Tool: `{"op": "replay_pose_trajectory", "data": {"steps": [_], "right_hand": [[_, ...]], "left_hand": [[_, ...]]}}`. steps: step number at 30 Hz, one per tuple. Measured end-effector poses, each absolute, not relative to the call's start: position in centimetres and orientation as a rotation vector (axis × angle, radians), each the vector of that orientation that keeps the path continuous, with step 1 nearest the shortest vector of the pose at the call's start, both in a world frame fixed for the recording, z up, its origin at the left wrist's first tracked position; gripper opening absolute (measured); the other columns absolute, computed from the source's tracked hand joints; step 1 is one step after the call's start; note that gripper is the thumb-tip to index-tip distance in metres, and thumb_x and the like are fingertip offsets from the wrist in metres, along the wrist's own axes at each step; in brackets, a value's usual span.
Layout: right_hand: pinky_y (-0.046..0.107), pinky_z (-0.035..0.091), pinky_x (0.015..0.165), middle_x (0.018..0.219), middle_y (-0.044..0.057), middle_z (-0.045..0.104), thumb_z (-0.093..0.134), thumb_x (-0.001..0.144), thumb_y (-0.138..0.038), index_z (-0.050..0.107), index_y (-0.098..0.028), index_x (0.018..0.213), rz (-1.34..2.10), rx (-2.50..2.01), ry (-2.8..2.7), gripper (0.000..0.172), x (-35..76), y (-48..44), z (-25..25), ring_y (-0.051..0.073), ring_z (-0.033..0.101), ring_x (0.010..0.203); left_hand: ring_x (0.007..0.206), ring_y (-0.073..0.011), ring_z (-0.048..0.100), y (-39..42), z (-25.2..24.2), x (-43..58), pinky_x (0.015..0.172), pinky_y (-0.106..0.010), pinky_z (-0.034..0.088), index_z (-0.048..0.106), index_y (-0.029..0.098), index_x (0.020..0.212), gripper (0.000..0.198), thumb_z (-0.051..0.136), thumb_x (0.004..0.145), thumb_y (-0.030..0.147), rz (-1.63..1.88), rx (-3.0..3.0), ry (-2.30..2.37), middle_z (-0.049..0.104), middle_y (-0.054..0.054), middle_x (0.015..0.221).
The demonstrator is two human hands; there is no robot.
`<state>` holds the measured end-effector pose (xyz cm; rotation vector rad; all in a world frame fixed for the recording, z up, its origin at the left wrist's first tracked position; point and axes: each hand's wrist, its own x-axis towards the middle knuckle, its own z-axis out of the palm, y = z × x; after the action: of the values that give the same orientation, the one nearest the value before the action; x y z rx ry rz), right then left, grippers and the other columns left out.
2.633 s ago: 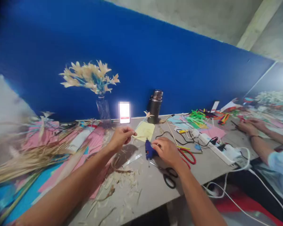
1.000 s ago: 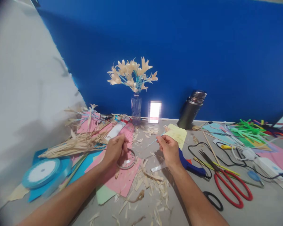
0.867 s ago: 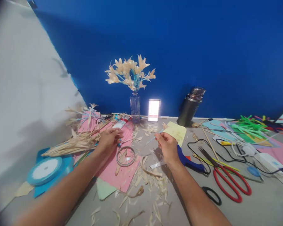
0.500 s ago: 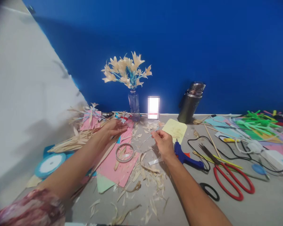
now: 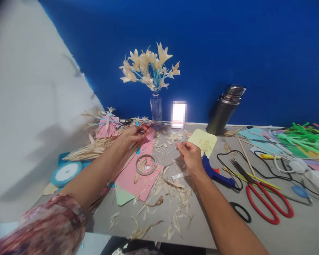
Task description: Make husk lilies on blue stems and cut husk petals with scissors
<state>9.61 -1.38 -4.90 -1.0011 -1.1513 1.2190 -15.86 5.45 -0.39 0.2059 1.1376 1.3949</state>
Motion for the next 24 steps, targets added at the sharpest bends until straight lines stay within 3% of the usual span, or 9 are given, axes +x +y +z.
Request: {"op": "replay_pose_trajectory", "data": {"steps": [4,7,13,17,21,24], "right_hand": [[0.023,0.024,0.042,0.052,-0.003,0.048,0.084,0.065,-0.048,0.064,-0.016,0.062,1.276,-0.967,-1.095,0.038,9.6,-1.4,-4.5,0.008,0.035,0.045],[0.021,0.025,0.042,0.057,-0.002,0.051,0.087,0.063,-0.045,0.065,-0.016,0.065,1.376,-0.886,-1.023,0.036,9.7,-1.5,-4.0,0.008,0.035,0.047],[0.02,0.028,0.041,0.063,-0.001,0.05,0.085,0.066,-0.044,0.064,-0.018,0.068,1.55,-0.696,-0.962,0.033,10.1,-1.8,-3.3,0.008,0.033,0.048],[0.02,0.027,0.042,0.063,-0.001,0.049,0.084,0.068,-0.043,0.062,-0.018,0.066,1.55,-0.679,-0.965,0.033,10.3,-1.7,-3.5,0.008,0.033,0.048],[0.021,0.027,0.042,0.064,-0.001,0.053,0.084,0.067,-0.041,0.065,-0.018,0.068,1.555,-0.685,-0.944,0.03,10.4,-1.7,-3.5,0.008,0.034,0.048],[0.02,0.027,0.043,0.067,0.0,0.055,0.086,0.065,-0.038,0.065,-0.018,0.067,1.591,-0.689,-0.917,0.03,10.3,-1.8,-3.4,0.007,0.035,0.048]], "left_hand": [[0.041,-0.0054,0.044,0.8,2.1,-15.8,0.046,-0.015,0.047,0.059,0.012,0.092,0.024,0.04,0.088,-0.003,1.487,0.269,1.057,0.046,0.004,0.054],[0.044,-0.0071,0.047,-4.2,2.1,-15.0,0.047,-0.018,0.047,0.06,0.013,0.092,0.017,0.044,0.092,0.006,1.514,0.353,1.006,0.049,0.002,0.057],[0.044,-0.0117,0.05,-8.6,-1.4,-10.8,0.047,-0.026,0.046,0.061,0.013,0.091,0.011,0.052,0.087,0.016,1.022,0.61,1.041,0.052,0.001,0.059],[0.067,-0.0231,0.064,-7.8,-0.1,-10.9,0.06,-0.033,0.049,0.063,0.014,0.08,0.005,0.062,0.079,0.019,0.833,1.135,1.453,0.064,-0.009,0.073],[0.106,-0.0323,0.061,-9.5,0.7,-14.6,0.081,-0.037,0.045,0.063,0.019,0.104,0.022,0.06,0.082,0.021,0.843,1.684,2.048,0.065,-0.015,0.11],[0.101,-0.0352,0.063,-11.4,-0.9,-17.2,0.077,-0.039,0.044,0.061,0.018,0.114,0.031,0.058,0.084,0.026,0.362,1.907,2.294,0.063,-0.019,0.117]]}}
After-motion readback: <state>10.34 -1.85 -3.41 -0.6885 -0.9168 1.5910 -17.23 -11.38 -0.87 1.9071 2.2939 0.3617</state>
